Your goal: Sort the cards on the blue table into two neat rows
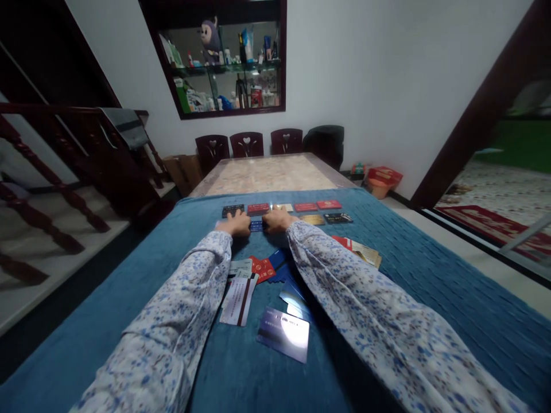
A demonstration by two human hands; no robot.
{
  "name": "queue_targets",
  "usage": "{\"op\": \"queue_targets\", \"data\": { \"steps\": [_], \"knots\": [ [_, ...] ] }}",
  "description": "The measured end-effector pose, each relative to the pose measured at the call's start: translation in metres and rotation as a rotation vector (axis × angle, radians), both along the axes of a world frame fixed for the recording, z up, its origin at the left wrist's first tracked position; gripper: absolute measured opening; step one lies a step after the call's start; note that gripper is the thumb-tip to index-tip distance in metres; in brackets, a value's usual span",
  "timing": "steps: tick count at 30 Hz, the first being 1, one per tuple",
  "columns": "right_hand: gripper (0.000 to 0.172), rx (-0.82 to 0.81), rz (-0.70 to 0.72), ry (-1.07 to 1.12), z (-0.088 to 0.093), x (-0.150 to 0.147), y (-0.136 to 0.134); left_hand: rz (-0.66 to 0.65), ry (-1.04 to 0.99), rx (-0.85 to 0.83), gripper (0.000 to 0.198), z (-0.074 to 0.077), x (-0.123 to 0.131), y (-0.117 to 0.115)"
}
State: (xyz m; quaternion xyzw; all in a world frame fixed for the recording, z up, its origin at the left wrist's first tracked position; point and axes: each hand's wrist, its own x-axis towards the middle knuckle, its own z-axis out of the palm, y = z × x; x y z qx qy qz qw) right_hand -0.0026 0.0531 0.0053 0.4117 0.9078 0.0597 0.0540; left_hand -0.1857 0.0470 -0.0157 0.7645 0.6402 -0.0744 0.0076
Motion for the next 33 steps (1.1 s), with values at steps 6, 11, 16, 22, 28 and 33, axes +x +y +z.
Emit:
{"op": "queue_targets", "data": {
  "steps": [6,11,16,22,28,33],
  "knots": [
    [0.043,0.026,0.016,0.015,0.001,0.001,-0.006,0.021,0.066,0.004,0.043,0.009,0.010,-0.016],
    [0.043,0.059,0.050,0.006,0.004,0.008,-0.006,0.014,0.111,0.070,0.047,0.014,0.018,-0.029],
    [0.037,0.071,0.050,0.048,0.012,0.027,-0.010,-0.022,0.149,0.114,0.042,0.018,0.027,-0.040],
    [0.036,0.086,0.030,0.083,0.022,0.061,-0.019,-0.050,0.063,0.169,0.039,0.021,0.036,-0.048],
    [0.035,0.129,0.005,0.128,0.024,0.094,-0.028,-0.089,0.031,0.216,0.036,0.024,0.057,-0.058],
    [0.032,0.143,-0.040,0.133,0.024,0.118,-0.037,-0.151,-0.053,0.226,0.042,0.023,0.083,-0.065]
  ]
}}
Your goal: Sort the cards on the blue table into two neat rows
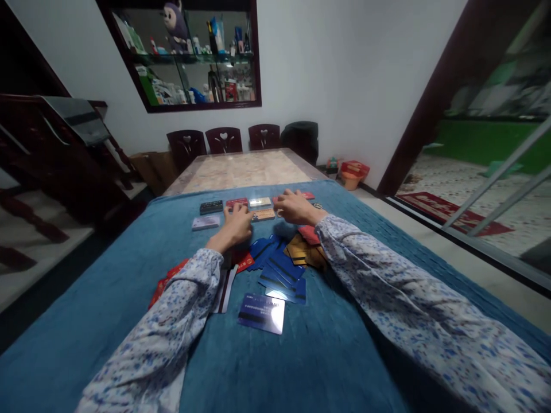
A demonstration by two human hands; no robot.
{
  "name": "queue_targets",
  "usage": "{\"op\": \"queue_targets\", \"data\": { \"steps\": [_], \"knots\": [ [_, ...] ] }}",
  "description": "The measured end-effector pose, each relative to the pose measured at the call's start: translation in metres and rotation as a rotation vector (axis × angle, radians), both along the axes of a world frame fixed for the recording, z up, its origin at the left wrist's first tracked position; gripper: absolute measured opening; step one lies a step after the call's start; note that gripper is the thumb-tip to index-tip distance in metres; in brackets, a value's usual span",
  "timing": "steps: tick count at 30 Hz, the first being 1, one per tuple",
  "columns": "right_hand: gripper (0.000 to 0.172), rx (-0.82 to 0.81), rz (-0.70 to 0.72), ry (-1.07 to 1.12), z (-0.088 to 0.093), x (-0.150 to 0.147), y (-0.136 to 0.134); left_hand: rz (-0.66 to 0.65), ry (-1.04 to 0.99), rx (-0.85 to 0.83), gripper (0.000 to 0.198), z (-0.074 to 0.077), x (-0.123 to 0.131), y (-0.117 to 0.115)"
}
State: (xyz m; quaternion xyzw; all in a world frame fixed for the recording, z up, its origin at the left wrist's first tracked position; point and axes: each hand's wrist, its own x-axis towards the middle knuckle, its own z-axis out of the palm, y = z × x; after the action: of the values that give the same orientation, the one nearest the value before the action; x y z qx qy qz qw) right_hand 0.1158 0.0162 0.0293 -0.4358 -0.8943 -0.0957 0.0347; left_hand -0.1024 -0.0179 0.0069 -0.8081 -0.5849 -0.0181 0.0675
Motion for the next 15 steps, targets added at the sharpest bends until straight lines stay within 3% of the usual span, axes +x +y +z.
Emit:
{"op": "queue_targets", "data": {
  "steps": [9,15],
  "knots": [
    [0.033,0.004,-0.072,-0.001,-0.005,0.044,-0.017,-0.127,-0.050,0.002,0.047,0.005,0.046,-0.017],
    [0.030,-0.007,-0.123,0.015,-0.021,0.073,-0.028,-0.220,-0.099,-0.004,0.039,0.002,0.073,-0.023]
  ]
}}
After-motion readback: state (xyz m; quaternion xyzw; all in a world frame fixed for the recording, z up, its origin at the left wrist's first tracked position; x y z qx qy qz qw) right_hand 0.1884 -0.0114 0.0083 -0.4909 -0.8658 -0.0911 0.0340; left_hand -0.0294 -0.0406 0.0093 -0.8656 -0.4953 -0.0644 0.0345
